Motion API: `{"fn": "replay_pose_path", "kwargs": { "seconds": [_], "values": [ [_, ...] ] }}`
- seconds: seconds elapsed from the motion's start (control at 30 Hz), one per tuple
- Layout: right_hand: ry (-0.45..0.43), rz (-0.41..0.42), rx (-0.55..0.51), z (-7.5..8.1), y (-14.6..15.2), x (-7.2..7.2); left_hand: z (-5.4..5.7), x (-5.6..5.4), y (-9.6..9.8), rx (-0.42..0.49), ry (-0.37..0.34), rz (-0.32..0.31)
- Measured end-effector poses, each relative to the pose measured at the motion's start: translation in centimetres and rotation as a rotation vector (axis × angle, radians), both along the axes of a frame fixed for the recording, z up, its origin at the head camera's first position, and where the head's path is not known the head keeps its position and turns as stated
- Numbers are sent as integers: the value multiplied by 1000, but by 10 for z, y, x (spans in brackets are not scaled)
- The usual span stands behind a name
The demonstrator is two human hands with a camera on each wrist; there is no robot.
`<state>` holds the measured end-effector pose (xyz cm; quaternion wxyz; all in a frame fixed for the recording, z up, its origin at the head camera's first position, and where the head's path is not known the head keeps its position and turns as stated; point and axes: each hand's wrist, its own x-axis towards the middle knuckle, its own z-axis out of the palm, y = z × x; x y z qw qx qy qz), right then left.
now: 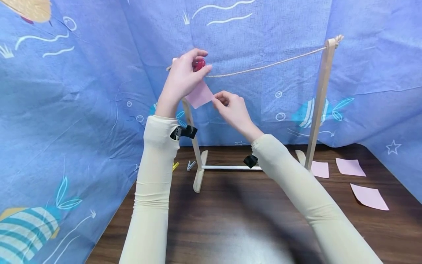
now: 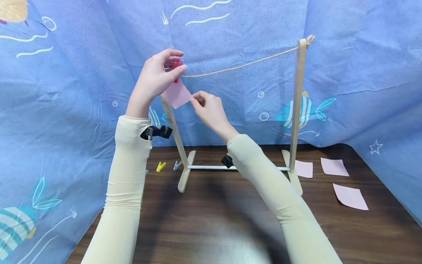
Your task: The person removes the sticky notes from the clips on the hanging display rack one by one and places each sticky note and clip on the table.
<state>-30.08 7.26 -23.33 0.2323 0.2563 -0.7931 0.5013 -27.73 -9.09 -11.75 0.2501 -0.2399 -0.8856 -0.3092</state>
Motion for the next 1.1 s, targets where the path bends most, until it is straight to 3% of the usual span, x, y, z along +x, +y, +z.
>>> {"fn": "replay_pose_path", "kwargs": {
  "seconds": [0.23,0.4,0.77,1.1],
  "values": [
    [17,-31,-37,4,14,-3,0,10,-7,25,-34,13],
    [29,-50,-48,7,24,0,-4,10,-13,15,-35,11],
    [54,-58,-52,14,34,5,-10,5,-19,50,86,24],
    [41,-78,-40,18,34,5,-16,3,-19,209,190,-38]
  ]
}}
